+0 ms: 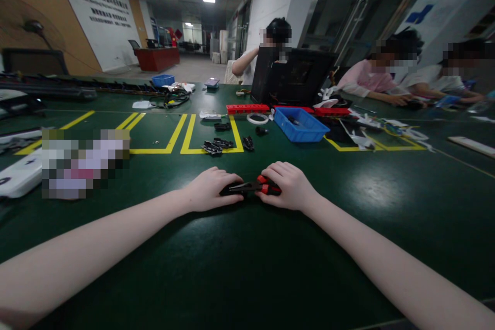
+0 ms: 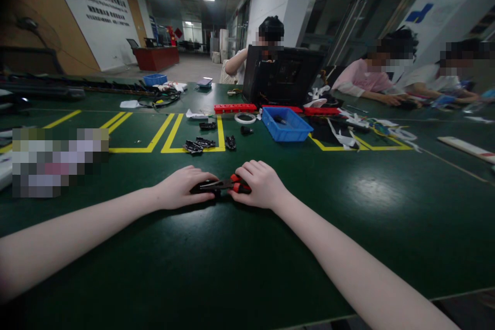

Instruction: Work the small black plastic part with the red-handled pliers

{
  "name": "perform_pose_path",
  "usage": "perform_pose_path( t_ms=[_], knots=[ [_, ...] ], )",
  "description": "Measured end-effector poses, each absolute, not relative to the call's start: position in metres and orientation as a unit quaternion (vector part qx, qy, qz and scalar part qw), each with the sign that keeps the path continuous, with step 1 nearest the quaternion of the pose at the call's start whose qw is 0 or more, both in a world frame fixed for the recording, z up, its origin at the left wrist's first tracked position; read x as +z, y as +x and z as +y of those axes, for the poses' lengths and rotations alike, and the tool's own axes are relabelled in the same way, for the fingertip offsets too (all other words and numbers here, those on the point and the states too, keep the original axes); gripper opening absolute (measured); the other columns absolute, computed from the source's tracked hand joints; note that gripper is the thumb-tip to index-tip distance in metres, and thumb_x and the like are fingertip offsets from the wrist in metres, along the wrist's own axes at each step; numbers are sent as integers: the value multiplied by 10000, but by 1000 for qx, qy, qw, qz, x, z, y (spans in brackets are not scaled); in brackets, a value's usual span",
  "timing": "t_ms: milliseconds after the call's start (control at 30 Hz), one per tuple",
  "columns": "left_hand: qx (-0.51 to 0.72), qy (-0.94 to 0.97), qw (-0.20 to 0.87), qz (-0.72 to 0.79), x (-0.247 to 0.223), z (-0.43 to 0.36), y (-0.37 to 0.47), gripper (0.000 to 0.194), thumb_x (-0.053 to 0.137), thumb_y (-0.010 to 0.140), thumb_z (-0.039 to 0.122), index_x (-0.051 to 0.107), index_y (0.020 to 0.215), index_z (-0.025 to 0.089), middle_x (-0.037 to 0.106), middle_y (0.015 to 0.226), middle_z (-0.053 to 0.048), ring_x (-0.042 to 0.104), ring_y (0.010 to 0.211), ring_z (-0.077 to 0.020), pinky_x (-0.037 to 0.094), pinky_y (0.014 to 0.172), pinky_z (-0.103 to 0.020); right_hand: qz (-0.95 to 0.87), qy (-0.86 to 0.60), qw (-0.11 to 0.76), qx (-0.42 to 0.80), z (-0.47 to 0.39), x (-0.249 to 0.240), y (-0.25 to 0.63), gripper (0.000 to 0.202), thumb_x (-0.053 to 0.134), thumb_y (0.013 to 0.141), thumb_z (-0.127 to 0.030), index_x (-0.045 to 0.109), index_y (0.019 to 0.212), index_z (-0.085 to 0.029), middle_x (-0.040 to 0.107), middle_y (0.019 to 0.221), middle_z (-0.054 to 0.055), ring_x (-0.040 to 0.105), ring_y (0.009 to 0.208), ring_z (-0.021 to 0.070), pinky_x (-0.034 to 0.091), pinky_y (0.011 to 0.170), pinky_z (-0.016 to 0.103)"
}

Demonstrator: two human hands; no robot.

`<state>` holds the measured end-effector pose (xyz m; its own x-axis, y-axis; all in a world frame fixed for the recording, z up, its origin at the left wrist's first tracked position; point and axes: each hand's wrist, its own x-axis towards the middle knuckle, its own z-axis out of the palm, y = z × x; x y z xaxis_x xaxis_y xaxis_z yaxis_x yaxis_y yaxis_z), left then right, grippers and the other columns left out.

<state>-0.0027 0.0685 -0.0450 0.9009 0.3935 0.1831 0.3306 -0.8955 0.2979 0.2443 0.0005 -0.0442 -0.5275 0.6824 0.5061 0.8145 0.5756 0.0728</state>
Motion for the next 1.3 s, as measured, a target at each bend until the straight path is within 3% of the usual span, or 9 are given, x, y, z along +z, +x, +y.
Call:
perform_pose_path(
  t_ms=[1300],
  knots=[
    [113, 965, 139, 193, -45, 69, -3, 400, 506, 942, 499, 572, 1195, 197, 688, 1009, -67, 641, 898, -231, 430, 799, -356, -854, -449, 212, -158, -1, -42, 241, 320, 624, 794, -450, 628, 939, -164, 661, 901, 95, 582, 826, 229, 407, 705, 353]
  ],
)
